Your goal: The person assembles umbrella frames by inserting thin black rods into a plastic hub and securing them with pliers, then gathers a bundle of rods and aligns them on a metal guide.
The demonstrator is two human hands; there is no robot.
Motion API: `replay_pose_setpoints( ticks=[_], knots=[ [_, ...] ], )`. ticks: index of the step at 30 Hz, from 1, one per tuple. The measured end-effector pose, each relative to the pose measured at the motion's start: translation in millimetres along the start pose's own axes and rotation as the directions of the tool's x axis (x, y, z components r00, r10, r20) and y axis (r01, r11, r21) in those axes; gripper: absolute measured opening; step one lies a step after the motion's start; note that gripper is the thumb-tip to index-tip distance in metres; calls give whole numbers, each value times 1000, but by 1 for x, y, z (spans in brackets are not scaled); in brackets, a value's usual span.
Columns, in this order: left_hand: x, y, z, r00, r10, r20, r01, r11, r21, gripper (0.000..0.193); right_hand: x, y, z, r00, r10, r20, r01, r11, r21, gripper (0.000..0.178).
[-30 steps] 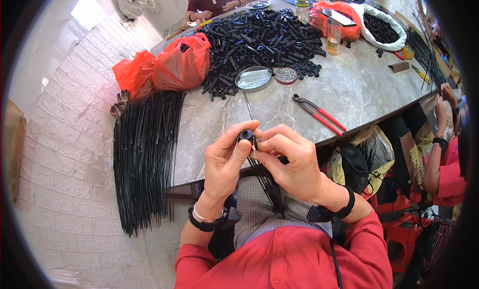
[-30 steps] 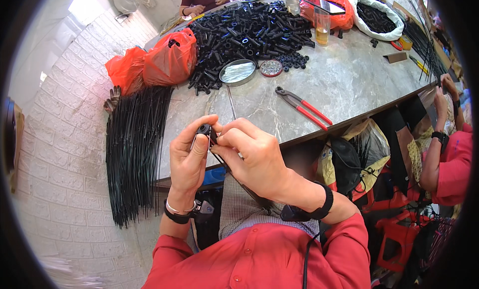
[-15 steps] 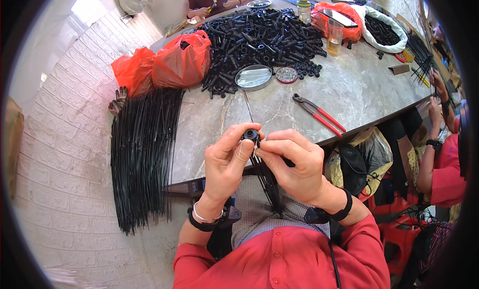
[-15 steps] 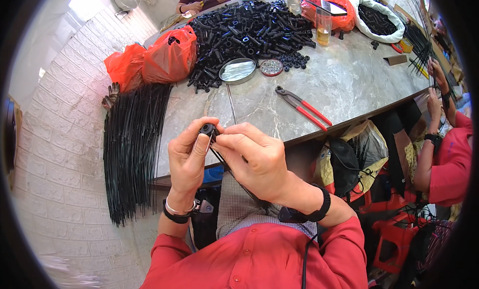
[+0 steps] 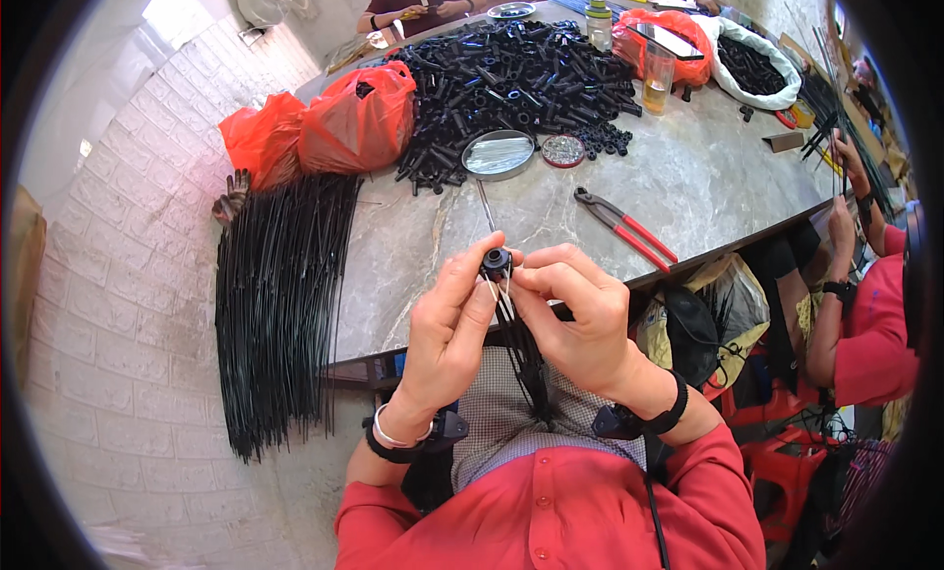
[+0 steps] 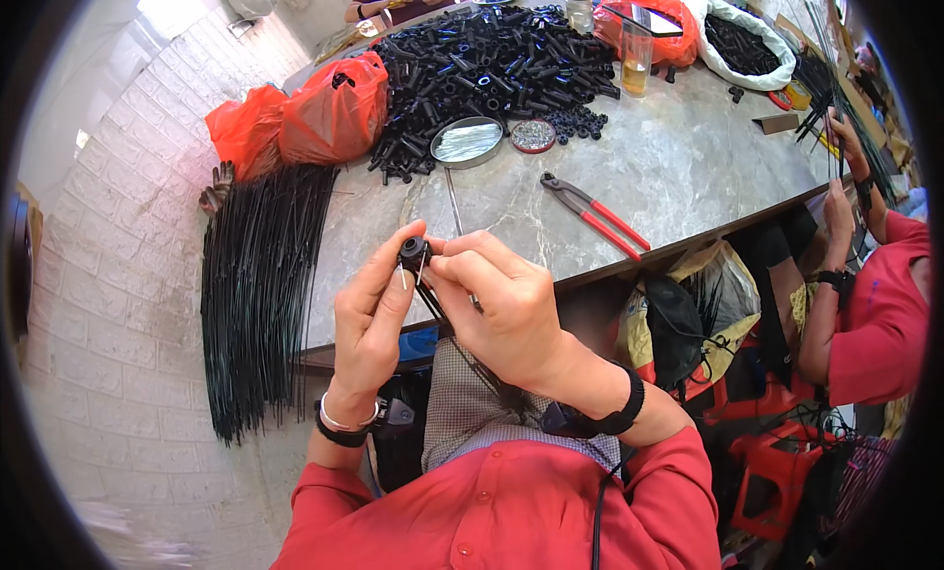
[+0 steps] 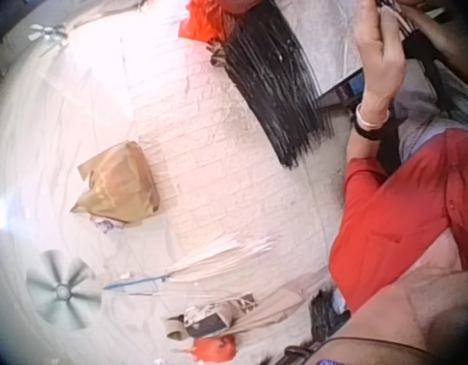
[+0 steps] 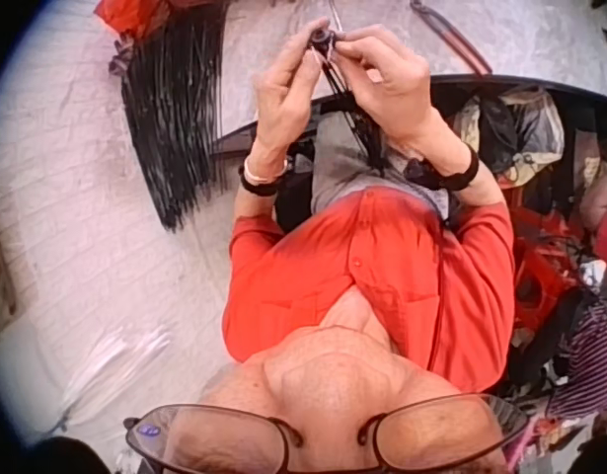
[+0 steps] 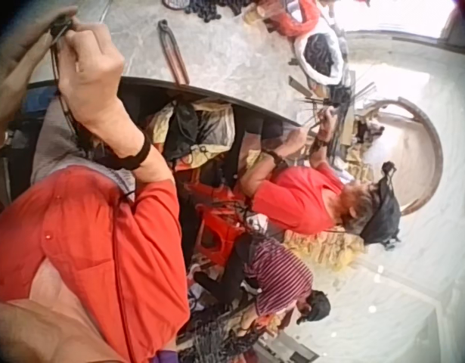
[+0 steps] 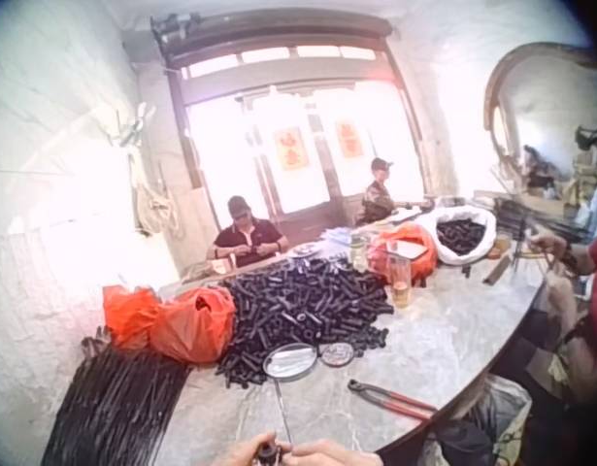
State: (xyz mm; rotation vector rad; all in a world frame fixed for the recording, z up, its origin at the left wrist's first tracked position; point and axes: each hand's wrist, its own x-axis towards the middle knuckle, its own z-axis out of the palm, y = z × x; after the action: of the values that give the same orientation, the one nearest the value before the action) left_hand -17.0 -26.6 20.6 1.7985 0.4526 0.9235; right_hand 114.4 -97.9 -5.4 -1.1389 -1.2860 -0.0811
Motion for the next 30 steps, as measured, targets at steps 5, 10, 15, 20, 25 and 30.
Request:
replay_pose_setpoints(
  ticks=[5,10,15,20,25,30],
  knots=[
    [1,1,-18,990,-65,124,42,983,181,34,-2,1,-8,992,87,91,-97,989,111,16],
    [4,-12,-20,995,-10,101,22,992,-124,41,-2,-3,-15,974,119,191,-161,961,224,31],
    [12,-15,-20,982,52,180,-15,980,-199,45,-8,-1,-14,938,253,235,-321,892,319,37],
    [17,-18,-21,978,70,197,-31,980,-197,39,-10,-2,-10,922,310,231,-376,860,345,22],
    [18,-16,-16,989,-19,148,51,975,-216,35,-11,-2,-6,938,299,173,-337,906,258,14],
    [18,-18,-18,990,14,143,18,976,-218,34,-9,-5,-3,939,298,171,-333,913,237,12]
  ],
)
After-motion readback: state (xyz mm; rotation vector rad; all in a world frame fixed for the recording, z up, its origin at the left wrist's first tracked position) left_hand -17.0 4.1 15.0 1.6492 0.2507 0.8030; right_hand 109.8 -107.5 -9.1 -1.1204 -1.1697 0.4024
